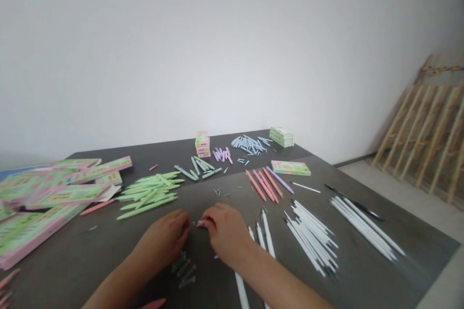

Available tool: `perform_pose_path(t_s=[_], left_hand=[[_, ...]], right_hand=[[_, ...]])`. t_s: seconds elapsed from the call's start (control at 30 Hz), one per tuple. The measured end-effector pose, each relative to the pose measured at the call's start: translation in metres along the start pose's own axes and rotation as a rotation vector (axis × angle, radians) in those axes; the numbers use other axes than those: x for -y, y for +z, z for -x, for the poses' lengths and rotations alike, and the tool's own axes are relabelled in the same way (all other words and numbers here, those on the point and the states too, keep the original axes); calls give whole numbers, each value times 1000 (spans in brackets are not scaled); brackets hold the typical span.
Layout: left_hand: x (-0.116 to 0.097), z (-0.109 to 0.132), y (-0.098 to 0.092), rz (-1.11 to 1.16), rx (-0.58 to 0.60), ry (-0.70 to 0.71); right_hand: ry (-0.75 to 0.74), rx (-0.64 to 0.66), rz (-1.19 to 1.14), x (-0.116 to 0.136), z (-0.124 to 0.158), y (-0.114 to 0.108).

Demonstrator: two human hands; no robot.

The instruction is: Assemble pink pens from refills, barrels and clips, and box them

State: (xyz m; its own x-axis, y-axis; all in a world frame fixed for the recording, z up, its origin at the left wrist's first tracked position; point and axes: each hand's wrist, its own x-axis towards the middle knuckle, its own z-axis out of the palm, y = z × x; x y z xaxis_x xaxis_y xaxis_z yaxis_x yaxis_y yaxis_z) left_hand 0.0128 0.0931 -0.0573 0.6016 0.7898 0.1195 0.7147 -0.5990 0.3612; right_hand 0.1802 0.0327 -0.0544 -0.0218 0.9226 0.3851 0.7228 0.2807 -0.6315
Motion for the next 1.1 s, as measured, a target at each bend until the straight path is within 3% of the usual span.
perform_pose_path(t_s=[0.1, 0.17, 0.23, 0.3, 0.37, 0.67, 0.9, 1.1], left_hand=[[-2, -1, -6, 146, -18, -36], [-6, -2, -10, 409, -8, -78], [-11, -2, -15, 707, -10, -130], [-14, -1, -19, 868, -28, -161], [-16, 0, -20, 858, -42, -148], [-12, 2, -18, 783, -55, -102], [-15, 4, -22, 650, -67, -74], [-12, 6, -20, 544, -77, -42]], right_hand=[[28, -35, -113, 0, -4, -3], [44, -58, -187, 2, -6, -4], [90, -85, -375, 4, -6, -5], [159, -101, -651, 8, -5, -6], [208, -116, -834, 12, -3, -9], [124, -181, -636, 14, -3, -14], [147, -109, -837, 11, 0, -9], [228, -132, -910, 11, -3, -10]])
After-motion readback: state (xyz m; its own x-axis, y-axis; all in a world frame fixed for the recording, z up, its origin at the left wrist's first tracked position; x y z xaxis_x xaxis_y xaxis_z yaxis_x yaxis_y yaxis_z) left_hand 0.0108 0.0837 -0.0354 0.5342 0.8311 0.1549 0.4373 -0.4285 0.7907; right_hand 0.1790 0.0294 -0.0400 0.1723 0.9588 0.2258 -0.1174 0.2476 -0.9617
